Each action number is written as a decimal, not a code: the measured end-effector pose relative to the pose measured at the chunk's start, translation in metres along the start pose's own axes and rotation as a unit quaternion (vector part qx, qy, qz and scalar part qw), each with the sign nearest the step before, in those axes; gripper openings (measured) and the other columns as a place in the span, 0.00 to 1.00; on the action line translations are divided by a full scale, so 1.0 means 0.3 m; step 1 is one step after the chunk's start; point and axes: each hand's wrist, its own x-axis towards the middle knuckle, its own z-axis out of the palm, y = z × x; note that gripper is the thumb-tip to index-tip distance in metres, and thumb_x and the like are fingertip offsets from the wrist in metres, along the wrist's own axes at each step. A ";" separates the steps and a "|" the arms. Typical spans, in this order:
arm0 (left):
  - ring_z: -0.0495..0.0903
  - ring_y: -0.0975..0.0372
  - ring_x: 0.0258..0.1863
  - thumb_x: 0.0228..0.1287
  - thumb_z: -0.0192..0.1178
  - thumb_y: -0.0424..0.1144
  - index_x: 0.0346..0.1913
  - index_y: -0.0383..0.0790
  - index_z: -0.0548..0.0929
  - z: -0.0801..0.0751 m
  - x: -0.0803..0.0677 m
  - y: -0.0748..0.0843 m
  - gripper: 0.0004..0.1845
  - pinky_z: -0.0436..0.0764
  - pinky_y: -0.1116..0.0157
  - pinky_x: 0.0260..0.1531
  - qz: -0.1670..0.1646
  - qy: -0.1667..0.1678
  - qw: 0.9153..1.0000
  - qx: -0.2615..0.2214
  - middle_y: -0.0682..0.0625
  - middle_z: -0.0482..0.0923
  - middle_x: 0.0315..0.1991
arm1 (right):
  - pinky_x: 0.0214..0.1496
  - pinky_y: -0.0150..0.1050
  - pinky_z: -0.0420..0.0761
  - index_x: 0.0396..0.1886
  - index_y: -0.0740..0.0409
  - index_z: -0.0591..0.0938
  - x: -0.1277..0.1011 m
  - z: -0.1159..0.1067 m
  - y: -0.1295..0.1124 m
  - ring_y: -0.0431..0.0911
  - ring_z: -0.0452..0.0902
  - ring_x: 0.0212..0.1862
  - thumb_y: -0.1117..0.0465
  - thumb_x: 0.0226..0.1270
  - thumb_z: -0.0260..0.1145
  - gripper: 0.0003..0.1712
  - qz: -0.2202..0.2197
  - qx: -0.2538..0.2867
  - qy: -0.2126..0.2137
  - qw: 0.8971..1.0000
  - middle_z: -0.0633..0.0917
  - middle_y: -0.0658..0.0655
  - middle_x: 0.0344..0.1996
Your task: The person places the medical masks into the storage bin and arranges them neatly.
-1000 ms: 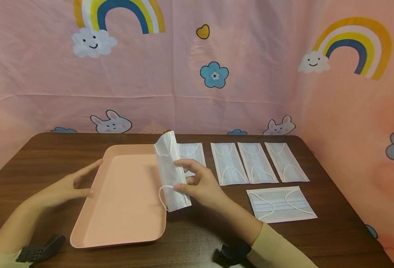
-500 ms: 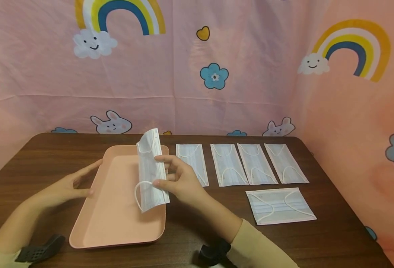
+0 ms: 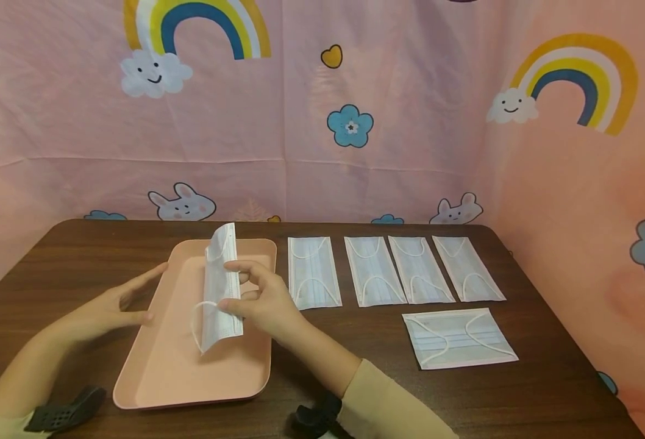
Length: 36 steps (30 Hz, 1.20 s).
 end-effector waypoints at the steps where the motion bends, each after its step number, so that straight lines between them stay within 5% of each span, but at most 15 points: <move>1: 0.49 0.81 0.65 0.62 0.59 0.28 0.77 0.54 0.49 0.000 0.000 -0.001 0.45 0.60 0.68 0.60 0.000 -0.001 1.000 -0.001 0.55 0.48 0.75 | 0.28 0.28 0.74 0.58 0.59 0.76 0.004 0.005 0.004 0.37 0.76 0.22 0.77 0.54 0.69 0.30 0.004 -0.001 0.001 1.000 0.71 0.50 0.40; 4: 0.46 0.81 0.64 0.62 0.58 0.28 0.77 0.54 0.49 -0.001 0.000 -0.002 0.45 0.50 0.42 0.63 -0.001 -0.004 1.000 -0.008 0.58 0.46 0.75 | 0.28 0.30 0.77 0.58 0.57 0.76 0.016 0.022 0.018 0.38 0.79 0.24 0.76 0.54 0.70 0.31 0.015 -0.007 0.006 1.000 0.75 0.50 0.38; 5: 0.46 0.81 0.64 0.62 0.59 0.28 0.77 0.54 0.49 -0.001 0.000 -0.003 0.45 0.49 0.40 0.63 -0.001 -0.004 1.000 -0.007 0.58 0.46 0.75 | 0.28 0.31 0.78 0.58 0.57 0.76 0.020 0.028 0.022 0.39 0.80 0.25 0.76 0.54 0.70 0.31 0.018 -0.009 0.007 1.000 0.75 0.50 0.37; 7: 0.45 0.81 0.64 0.62 0.58 0.28 0.77 0.54 0.49 0.000 0.001 -0.001 0.45 0.44 0.28 0.52 -0.002 -0.006 1.000 -0.017 0.58 0.45 0.75 | 0.28 0.33 0.80 0.58 0.57 0.76 0.030 0.037 0.034 0.40 0.82 0.26 0.76 0.54 0.70 0.31 0.022 -0.019 0.012 0.999 0.76 0.50 0.35; 17: 0.42 0.72 0.68 0.63 0.58 0.28 0.77 0.53 0.48 -0.005 0.002 0.005 0.45 0.42 0.31 0.57 0.002 -0.007 1.000 -0.010 0.58 0.44 0.75 | 0.27 0.36 0.82 0.59 0.57 0.76 0.066 0.063 0.060 0.38 0.82 0.29 0.76 0.51 0.72 0.34 0.057 -0.094 0.027 0.994 0.75 0.49 0.33; 24: 0.40 0.63 0.71 0.63 0.59 0.29 0.77 0.54 0.48 -0.002 -0.001 0.006 0.45 0.44 0.26 0.51 -0.007 -0.006 1.000 0.001 0.58 0.44 0.75 | 0.34 0.29 0.74 0.56 0.50 0.79 0.078 0.064 0.066 0.35 0.71 0.35 0.62 0.46 0.80 0.34 0.075 -0.296 0.033 0.952 0.75 0.44 0.35; 26: 0.38 0.52 0.72 0.63 0.59 0.29 0.77 0.54 0.48 -0.001 0.001 0.007 0.45 0.44 0.25 0.49 -0.007 -0.007 1.000 0.002 0.57 0.44 0.75 | 0.36 0.29 0.73 0.56 0.50 0.79 0.081 0.065 0.066 0.36 0.70 0.36 0.60 0.46 0.80 0.34 0.082 -0.325 0.024 0.942 0.76 0.44 0.36; 28: 0.37 0.51 0.72 0.63 0.59 0.29 0.77 0.54 0.48 0.001 0.004 0.006 0.45 0.44 0.25 0.50 -0.005 -0.007 1.000 0.000 0.57 0.44 0.75 | 0.35 0.29 0.73 0.56 0.50 0.79 0.084 0.067 0.066 0.36 0.70 0.35 0.60 0.46 0.80 0.34 0.089 -0.346 0.019 0.934 0.76 0.45 0.36; 33: 0.47 0.80 0.64 0.62 0.59 0.28 0.77 0.53 0.48 0.002 0.007 0.002 0.45 0.46 0.27 0.52 0.000 -0.004 1.000 0.004 0.60 0.45 0.75 | 0.33 0.27 0.71 0.56 0.52 0.79 0.091 0.075 0.070 0.37 0.70 0.32 0.58 0.45 0.80 0.34 0.098 -0.390 0.008 0.916 0.76 0.44 0.32; 36: 0.47 0.82 0.63 0.62 0.59 0.28 0.77 0.54 0.48 0.000 0.004 0.001 0.46 0.47 0.27 0.51 -0.002 -0.004 1.000 0.007 0.62 0.45 0.74 | 0.31 0.27 0.70 0.56 0.53 0.79 0.097 0.082 0.073 0.37 0.69 0.30 0.57 0.46 0.80 0.34 0.105 -0.412 -0.001 0.905 0.75 0.43 0.28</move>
